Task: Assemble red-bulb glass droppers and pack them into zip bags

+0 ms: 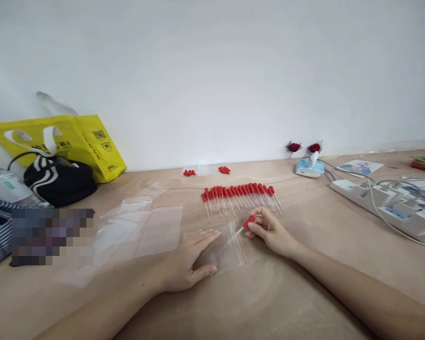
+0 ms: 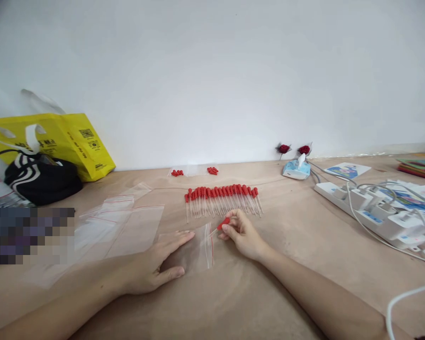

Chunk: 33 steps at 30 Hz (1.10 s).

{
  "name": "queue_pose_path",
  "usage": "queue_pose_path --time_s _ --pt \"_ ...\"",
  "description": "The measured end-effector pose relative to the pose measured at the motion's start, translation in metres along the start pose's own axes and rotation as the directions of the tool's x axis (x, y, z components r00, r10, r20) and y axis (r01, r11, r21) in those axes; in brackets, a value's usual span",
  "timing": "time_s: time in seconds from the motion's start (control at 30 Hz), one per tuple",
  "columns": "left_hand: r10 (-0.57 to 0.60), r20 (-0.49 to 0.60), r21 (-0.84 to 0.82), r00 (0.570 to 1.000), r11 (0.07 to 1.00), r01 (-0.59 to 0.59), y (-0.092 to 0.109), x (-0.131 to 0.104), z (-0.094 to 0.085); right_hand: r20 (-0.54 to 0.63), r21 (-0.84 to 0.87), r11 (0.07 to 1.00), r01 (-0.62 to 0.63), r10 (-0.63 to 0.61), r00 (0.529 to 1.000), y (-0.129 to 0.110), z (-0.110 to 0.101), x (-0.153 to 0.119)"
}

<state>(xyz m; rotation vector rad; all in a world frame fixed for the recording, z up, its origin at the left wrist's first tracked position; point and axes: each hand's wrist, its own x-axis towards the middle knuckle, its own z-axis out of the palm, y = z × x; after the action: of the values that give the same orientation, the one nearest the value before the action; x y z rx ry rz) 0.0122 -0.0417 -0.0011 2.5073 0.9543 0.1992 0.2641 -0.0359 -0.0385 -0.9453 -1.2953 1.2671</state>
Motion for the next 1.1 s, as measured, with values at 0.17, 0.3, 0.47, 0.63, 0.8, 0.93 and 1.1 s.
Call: queue_pose_path --time_s 0.17,0.3,0.47,0.63,0.8,0.93,1.1 --pt "0.067 -0.057 0.025 0.996 0.998 -0.066 0.006 0.012 0.006 0.105 -0.210 0.977 0.022 0.000 0.995 -0.006 -0.007 0.000" --pt "0.082 -0.059 0.023 0.995 0.996 -0.081 0.012 0.020 0.007 0.169 -0.266 0.964 -0.021 0.068 0.983 -0.008 -0.011 0.001" --pt "0.093 -0.049 0.029 0.994 0.995 -0.092 0.016 0.025 0.007 0.147 -0.390 0.920 -0.041 0.106 0.983 -0.008 -0.010 0.003" --pt "0.118 -0.053 0.030 0.992 0.993 -0.117 0.014 0.025 0.009 0.026 -0.415 0.910 -0.017 0.031 0.999 -0.006 -0.004 0.002" --pt "0.114 -0.036 0.038 0.993 0.993 -0.112 0.012 0.025 0.011 0.093 -0.440 0.896 0.056 -0.017 0.996 0.000 0.000 0.001" --pt "0.118 -0.047 0.025 0.992 0.993 -0.117 0.011 0.027 0.013 0.154 -0.499 0.853 0.157 -0.091 0.984 0.003 0.005 0.002" --pt "0.131 -0.120 -0.012 0.984 0.991 -0.133 0.009 0.025 0.012 0.204 -0.534 0.836 0.128 -0.019 0.979 -0.002 0.003 0.004"
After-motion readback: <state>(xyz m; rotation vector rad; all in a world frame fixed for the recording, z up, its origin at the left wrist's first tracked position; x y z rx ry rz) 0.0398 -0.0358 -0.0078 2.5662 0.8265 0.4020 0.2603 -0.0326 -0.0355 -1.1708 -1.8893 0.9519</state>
